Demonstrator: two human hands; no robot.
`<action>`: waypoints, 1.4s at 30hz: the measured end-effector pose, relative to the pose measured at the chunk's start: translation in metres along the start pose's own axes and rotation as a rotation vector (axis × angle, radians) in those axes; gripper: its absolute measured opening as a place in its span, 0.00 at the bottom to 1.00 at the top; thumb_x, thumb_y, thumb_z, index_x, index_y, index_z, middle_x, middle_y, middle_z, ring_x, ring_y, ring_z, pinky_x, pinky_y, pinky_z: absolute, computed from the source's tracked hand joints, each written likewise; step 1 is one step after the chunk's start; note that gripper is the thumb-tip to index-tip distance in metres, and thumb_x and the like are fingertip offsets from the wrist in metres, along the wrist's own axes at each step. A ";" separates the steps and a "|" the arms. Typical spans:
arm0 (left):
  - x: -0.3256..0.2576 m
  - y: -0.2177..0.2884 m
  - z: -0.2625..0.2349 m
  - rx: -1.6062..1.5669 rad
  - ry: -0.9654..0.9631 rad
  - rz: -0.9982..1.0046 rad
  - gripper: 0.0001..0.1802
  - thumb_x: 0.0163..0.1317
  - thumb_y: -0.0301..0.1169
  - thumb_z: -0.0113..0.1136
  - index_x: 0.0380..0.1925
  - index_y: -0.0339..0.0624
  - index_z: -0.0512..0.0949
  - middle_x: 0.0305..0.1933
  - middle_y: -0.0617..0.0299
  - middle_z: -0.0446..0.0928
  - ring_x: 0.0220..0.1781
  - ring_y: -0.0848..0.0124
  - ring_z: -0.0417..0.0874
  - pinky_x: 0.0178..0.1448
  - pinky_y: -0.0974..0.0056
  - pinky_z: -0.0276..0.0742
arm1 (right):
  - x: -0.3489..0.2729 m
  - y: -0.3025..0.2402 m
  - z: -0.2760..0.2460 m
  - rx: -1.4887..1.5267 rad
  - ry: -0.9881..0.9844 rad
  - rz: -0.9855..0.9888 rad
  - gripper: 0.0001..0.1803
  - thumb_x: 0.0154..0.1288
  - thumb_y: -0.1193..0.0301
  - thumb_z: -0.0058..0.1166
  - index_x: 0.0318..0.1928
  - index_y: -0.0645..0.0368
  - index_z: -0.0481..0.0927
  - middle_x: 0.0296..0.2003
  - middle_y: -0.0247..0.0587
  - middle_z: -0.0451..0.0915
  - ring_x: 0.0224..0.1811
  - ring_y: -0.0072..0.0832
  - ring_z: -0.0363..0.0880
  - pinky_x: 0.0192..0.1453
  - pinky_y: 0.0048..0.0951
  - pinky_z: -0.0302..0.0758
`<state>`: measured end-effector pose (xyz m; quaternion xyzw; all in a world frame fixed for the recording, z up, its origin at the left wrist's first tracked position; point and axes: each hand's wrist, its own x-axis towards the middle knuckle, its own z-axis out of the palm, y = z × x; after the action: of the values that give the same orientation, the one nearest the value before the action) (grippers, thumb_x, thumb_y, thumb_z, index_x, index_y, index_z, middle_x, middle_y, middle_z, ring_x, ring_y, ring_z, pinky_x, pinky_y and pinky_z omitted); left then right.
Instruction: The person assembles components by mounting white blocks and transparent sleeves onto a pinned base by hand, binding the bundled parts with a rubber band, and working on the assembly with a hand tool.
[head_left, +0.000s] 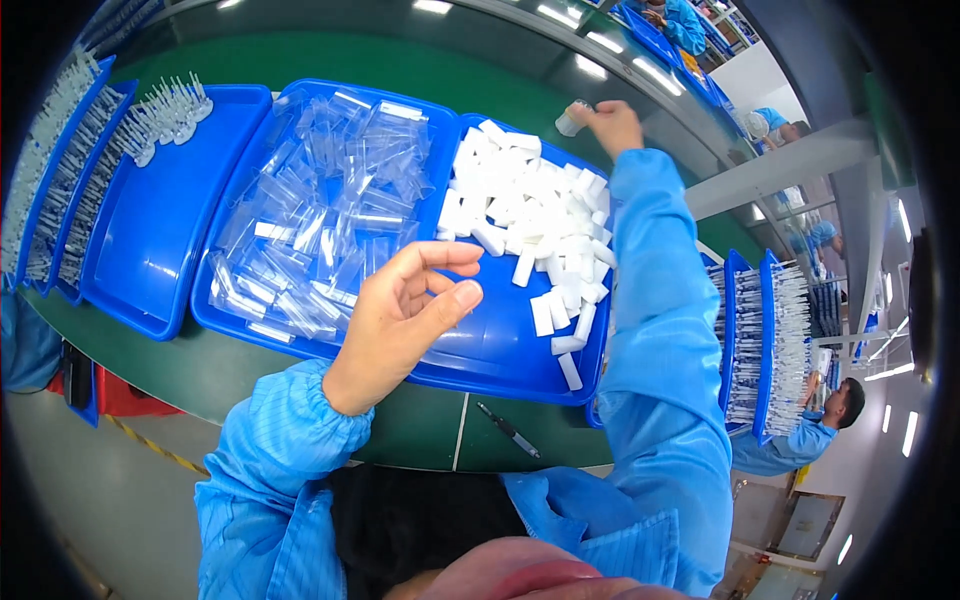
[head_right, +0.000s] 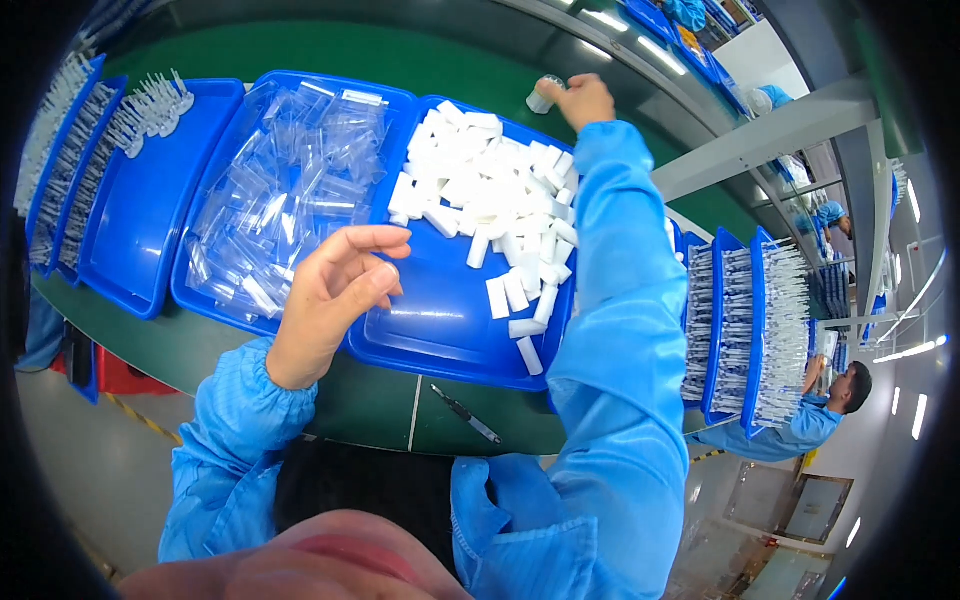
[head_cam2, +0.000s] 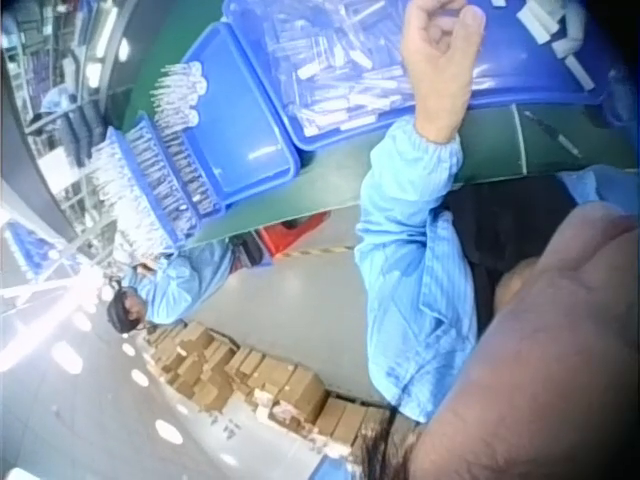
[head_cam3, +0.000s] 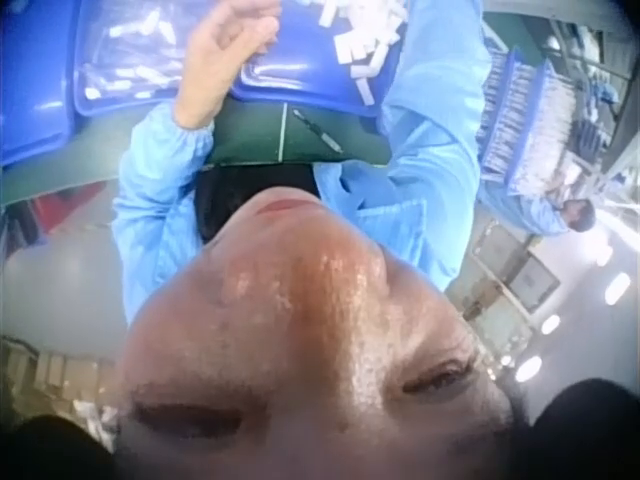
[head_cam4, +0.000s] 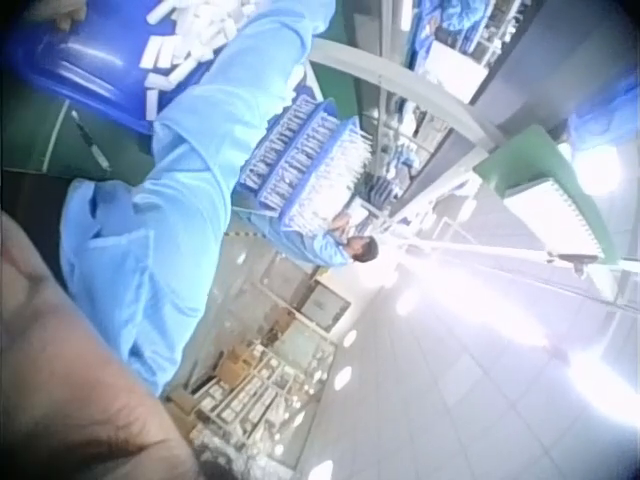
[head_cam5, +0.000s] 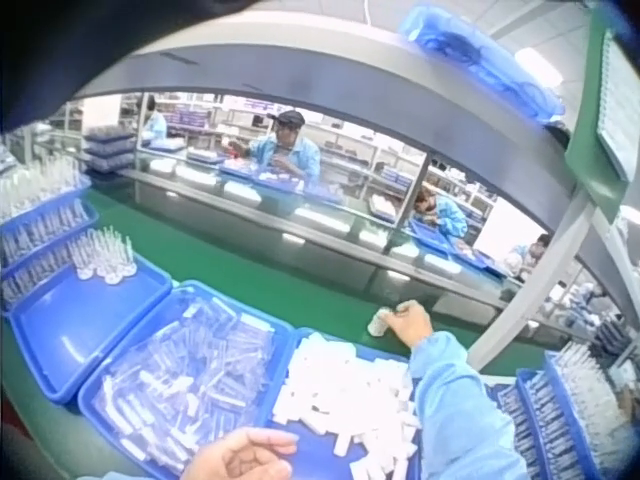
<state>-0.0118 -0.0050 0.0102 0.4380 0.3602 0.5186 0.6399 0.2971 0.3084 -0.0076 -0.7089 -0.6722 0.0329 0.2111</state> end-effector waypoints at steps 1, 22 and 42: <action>0.001 0.002 0.001 -0.012 0.009 -0.011 0.23 0.67 0.36 0.60 0.57 0.35 0.73 0.51 0.57 0.78 0.42 0.75 0.78 0.46 0.69 0.74 | 0.002 0.004 -0.013 0.108 0.108 -0.026 0.34 0.52 0.47 0.70 0.48 0.63 0.81 0.42 0.48 0.85 0.45 0.41 0.84 0.52 0.35 0.79; -0.073 0.070 -0.136 0.582 0.557 0.342 0.16 0.69 0.31 0.58 0.54 0.36 0.77 0.41 0.64 0.80 0.32 0.81 0.74 0.38 0.75 0.70 | -0.293 -0.081 -0.068 -0.303 -0.209 -0.842 0.12 0.59 0.66 0.64 0.42 0.54 0.79 0.31 0.38 0.78 0.36 0.35 0.79 0.37 0.36 0.73; 0.108 0.083 -0.330 2.386 0.386 0.461 0.14 0.61 0.27 0.55 0.48 0.42 0.74 0.46 0.55 0.75 0.47 0.57 0.82 0.45 0.55 0.83 | -0.300 -0.110 -0.070 0.062 -0.433 -0.824 0.14 0.57 0.80 0.58 0.45 0.62 0.78 0.38 0.45 0.74 0.41 0.40 0.75 0.46 0.37 0.75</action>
<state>-0.3208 0.1687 -0.0313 0.7180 0.6118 0.0219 -0.3313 0.1882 0.0010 0.0223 -0.3530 -0.9250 0.1134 0.0826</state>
